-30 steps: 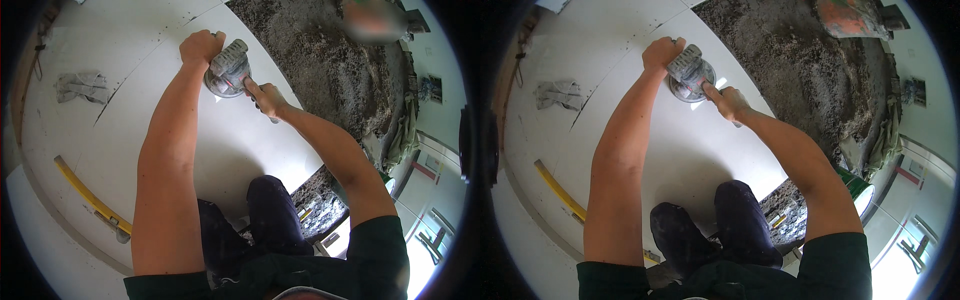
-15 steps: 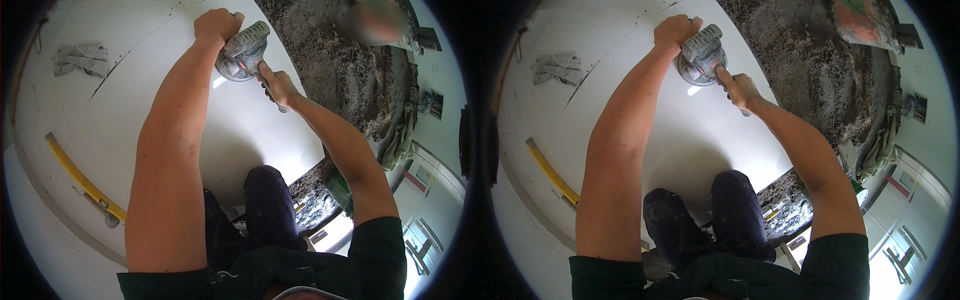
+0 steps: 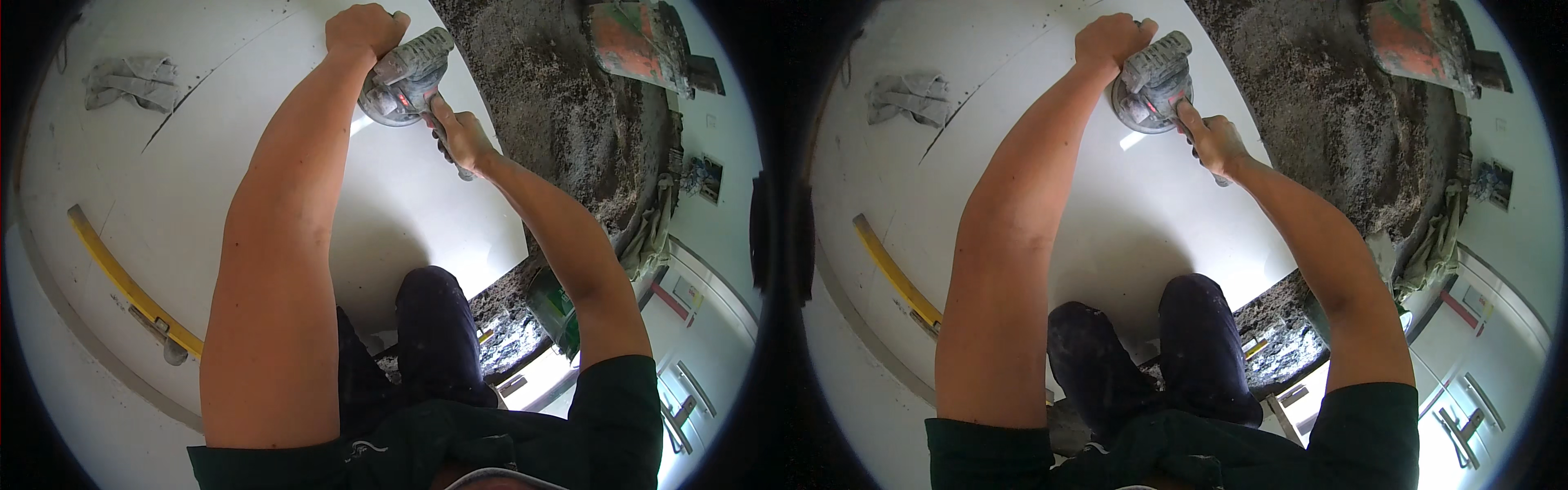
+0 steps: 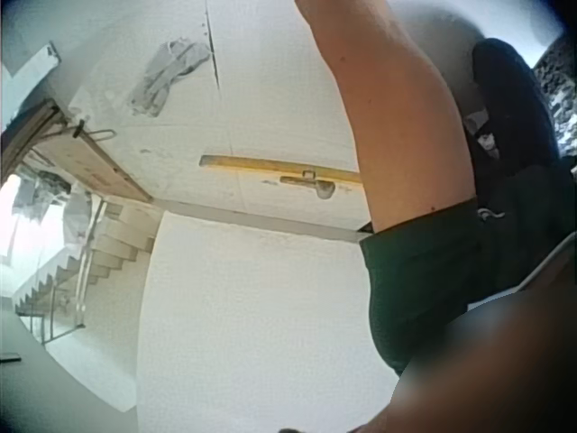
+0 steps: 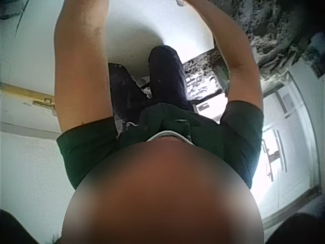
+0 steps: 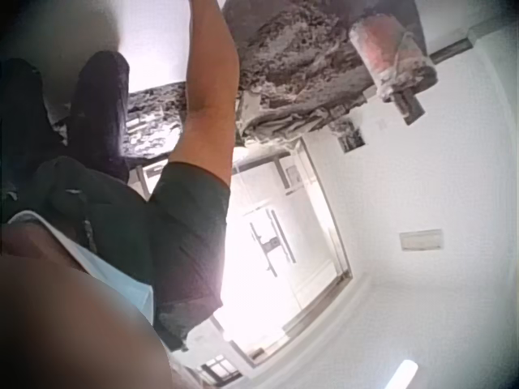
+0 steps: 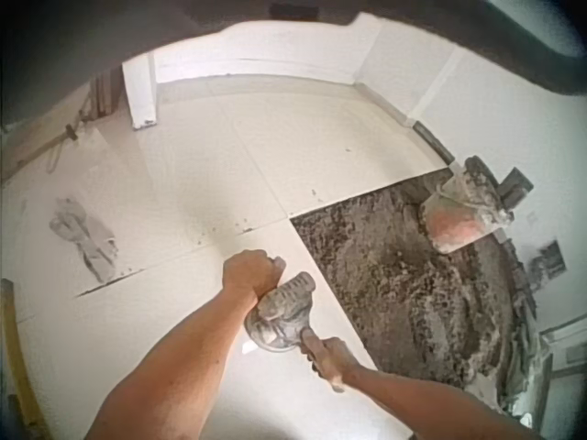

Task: Installing a large floor tile using a suction cup vibrator tool to position and settle it into the mortar.

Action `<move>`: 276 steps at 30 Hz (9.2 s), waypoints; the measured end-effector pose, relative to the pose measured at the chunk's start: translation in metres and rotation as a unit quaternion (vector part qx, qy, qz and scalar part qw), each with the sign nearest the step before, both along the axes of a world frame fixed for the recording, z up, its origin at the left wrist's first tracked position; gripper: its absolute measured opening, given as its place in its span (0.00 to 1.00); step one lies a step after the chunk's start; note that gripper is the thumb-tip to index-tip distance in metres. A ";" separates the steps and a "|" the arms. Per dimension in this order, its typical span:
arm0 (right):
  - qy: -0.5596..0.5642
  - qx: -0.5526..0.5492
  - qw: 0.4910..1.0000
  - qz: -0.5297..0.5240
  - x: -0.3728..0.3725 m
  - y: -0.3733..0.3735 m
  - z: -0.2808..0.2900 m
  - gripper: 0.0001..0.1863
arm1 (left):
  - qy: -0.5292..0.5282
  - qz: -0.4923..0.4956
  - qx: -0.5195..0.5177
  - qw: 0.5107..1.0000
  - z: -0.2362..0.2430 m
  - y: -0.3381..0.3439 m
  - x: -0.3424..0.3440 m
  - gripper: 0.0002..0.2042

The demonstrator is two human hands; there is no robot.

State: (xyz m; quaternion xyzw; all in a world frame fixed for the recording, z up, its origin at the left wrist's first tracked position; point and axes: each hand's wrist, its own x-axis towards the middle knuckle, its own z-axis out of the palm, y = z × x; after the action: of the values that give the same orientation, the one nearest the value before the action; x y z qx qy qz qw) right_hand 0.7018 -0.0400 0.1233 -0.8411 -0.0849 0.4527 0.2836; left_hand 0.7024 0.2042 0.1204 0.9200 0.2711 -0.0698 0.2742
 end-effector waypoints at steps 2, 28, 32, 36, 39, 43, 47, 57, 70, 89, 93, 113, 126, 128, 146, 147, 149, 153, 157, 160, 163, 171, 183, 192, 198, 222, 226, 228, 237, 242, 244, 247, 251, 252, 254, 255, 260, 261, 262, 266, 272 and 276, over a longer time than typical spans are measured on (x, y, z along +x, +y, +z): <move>0.006 0.005 1.000 0.003 0.000 0.001 0.001 0.43 | -0.011 0.007 0.007 1.000 0.000 0.001 -0.001 0.28; 0.052 -0.001 0.997 -0.059 0.003 0.000 -0.006 0.43 | -0.109 -0.009 -0.006 0.994 0.016 -0.001 -0.013 0.26; 0.043 -0.008 0.998 -0.047 0.003 -0.002 -0.007 0.42 | -0.199 -0.026 -0.025 0.979 0.017 -0.002 -0.034 0.26; 0.043 0.005 0.998 -0.049 0.002 -0.001 -0.006 0.42 | 0.019 -0.002 -0.017 1.000 0.026 -0.001 -0.008 0.26; 0.042 0.000 0.998 -0.051 0.002 -0.002 -0.007 0.42 | -0.008 -0.005 0.005 1.000 0.019 0.000 -0.008 0.26; 0.046 0.003 0.997 -0.058 0.002 -0.003 -0.008 0.43 | -0.091 -0.003 -0.019 0.996 0.018 -0.004 -0.025 0.26; 0.049 -0.004 0.997 -0.056 0.001 -0.001 -0.007 0.43 | -0.004 0.009 -0.026 1.000 0.024 -0.001 -0.011 0.26; 0.051 0.044 0.996 -0.062 0.000 -0.004 -0.006 0.45 | -0.007 0.007 -0.034 0.999 0.023 0.001 -0.012 0.26; 0.052 0.040 0.994 -0.088 -0.003 0.001 -0.003 0.38 | -0.013 0.011 -0.019 1.000 0.023 0.001 -0.018 0.25; -0.023 -0.013 1.000 -0.012 0.004 -0.007 -0.006 0.46 | 0.033 0.001 -0.003 0.999 0.010 -0.002 0.005 0.27; -0.040 -0.027 0.999 0.012 0.003 -0.006 -0.011 0.48 | 0.033 0.008 0.017 0.999 0.004 -0.001 0.005 0.27; -0.059 -0.061 0.996 0.034 0.001 -0.001 -0.002 0.50 | 0.026 0.005 0.025 0.999 0.002 -0.001 0.003 0.27; -0.063 -0.059 0.996 0.037 0.002 -0.002 0.000 0.51 | 0.006 0.009 0.040 0.999 0.001 -0.002 0.005 0.27; -0.058 -0.062 0.996 0.035 0.002 0.000 0.000 0.51 | 0.014 0.007 0.044 0.999 0.003 -0.003 0.005 0.27; -0.071 -0.065 0.994 0.056 0.001 0.002 0.000 0.52 | 0.012 -0.033 0.133 0.990 0.000 -0.006 0.009 0.23; -0.078 -0.063 0.993 0.055 0.000 0.002 0.000 0.52 | 0.011 -0.029 0.129 0.991 -0.001 -0.005 0.009 0.23; -0.070 -0.068 0.994 0.056 0.001 0.002 0.002 0.52 | 0.011 -0.031 0.129 0.991 0.000 -0.006 0.010 0.23; -0.083 -0.065 0.993 0.051 0.004 -0.001 -0.004 0.47 | 0.000 -0.037 0.130 0.991 0.002 -0.007 0.010 0.23; -0.085 -0.061 0.993 0.051 0.001 0.001 -0.004 0.47 | 0.007 -0.038 0.131 0.991 0.001 -0.006 0.009 0.22; -0.087 -0.054 0.993 0.050 0.001 -0.001 -0.005 0.47 | 0.015 -0.038 0.130 0.991 0.002 -0.006 0.010 0.22; -0.087 -0.054 0.994 0.045 0.002 0.001 -0.002 0.47 | 0.004 -0.057 0.131 0.990 0.001 -0.005 0.009 0.22; -0.033 -0.081 0.996 0.029 0.004 0.001 -0.002 0.52 | -0.004 -0.041 0.135 0.990 -0.005 -0.005 0.010 0.24; 0.018 -0.019 1.000 -0.002 0.003 -0.007 -0.015 0.49 | 0.034 -0.070 0.081 0.994 0.017 -0.008 0.004 0.23; 0.032 0.001 0.999 -0.004 0.005 -0.006 -0.012 0.47 | 0.022 -0.112 0.125 0.986 0.026 -0.008 -0.002 0.19; 0.021 0.009 1.000 -0.002 0.006 -0.007 -0.013 0.46 | 0.004 -0.184 0.163 0.969 0.030 -0.005 -0.005 0.18; -0.042 -0.059 0.990 0.124 0.002 0.004 0.011 0.44 | 0.005 -0.143 0.189 0.972 0.008 -0.007 0.000 0.18; -0.054 -0.094 0.988 0.112 0.004 0.009 0.019 0.40 | -0.019 -0.102 0.163 0.981 0.005 -0.010 0.007 0.21; -0.066 -0.101 0.988 0.098 0.005 0.006 0.013 0.37 | 0.008 -0.063 0.119 0.991 0.010 -0.016 0.011 0.23; -0.053 -0.082 0.986 0.135 0.004 0.010 0.015 0.32 | -0.059 -0.080 0.156 0.983 -0.019 0.004 0.010 0.28; -0.028 -0.077 0.985 0.154 -0.010 -0.021 0.017 0.22 | -0.024 -0.098 0.132 0.986 -0.038 -0.019 -0.005 0.27; 0.030 -0.084 0.991 0.100 -0.027 -0.047 0.026 0.18 | 0.016 -0.091 0.087 0.992 -0.014 -0.059 -0.022 0.25; 0.046 -0.105 0.990 0.082 -0.069 -0.116 0.027 0.19 | 0.042 -0.097 0.099 0.990 0.000 -0.134 -0.039 0.22; 0.110 -0.114 0.986 -0.053 -0.149 -0.216 0.025 0.16 | 0.000 -0.191 0.059 0.980 -0.003 -0.245 -0.079 0.19; 0.083 -0.094 0.989 -0.078 -0.174 -0.249 0.015 0.18 | -0.027 -0.210 0.039 0.977 -0.004 -0.275 -0.089 0.17; 0.079 -0.051 0.988 -0.123 -0.208 -0.289 0.014 0.21 | -0.022 -0.252 0.021 0.967 0.000 -0.321 -0.103 0.17; 0.081 -0.052 0.987 -0.128 -0.216 -0.297 0.010 0.21 | -0.019 -0.258 0.020 0.966 0.000 -0.329 -0.103 0.17; 0.105 -0.018 0.978 -0.177 -0.223 -0.302 0.015 0.26 | 0.015 -0.275 0.033 0.961 0.002 -0.345 -0.103 0.19; 0.110 -0.013 0.978 -0.179 -0.225 -0.303 0.015 0.26 | 0.026 -0.285 0.028 0.958 0.002 -0.347 -0.101 0.19; 0.106 -0.020 0.979 -0.175 -0.225 -0.302 0.014 0.28 | 0.029 -0.287 0.038 0.957 0.002 -0.346 -0.101 0.19; 0.074 -0.012 0.986 -0.146 -0.223 -0.303 0.015 0.42 | 0.040 -0.275 0.071 0.958 0.001 -0.346 -0.103 0.19; 0.068 -0.025 0.988 -0.138 -0.227 -0.302 0.017 0.52 | 0.021 -0.269 0.120 0.956 -0.003 -0.349 -0.101 0.17; 0.026 -0.072 0.990 -0.121 -0.224 -0.295 0.026 0.50 | 0.020 -0.272 0.130 0.953 -0.003 -0.348 -0.102 0.17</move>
State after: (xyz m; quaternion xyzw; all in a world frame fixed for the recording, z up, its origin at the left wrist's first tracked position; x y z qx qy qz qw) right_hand 0.4773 -0.3352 0.1492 -0.8516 0.0575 0.4413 0.2769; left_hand 0.6008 -0.1433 0.1175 0.9851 0.0225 -0.1239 0.1175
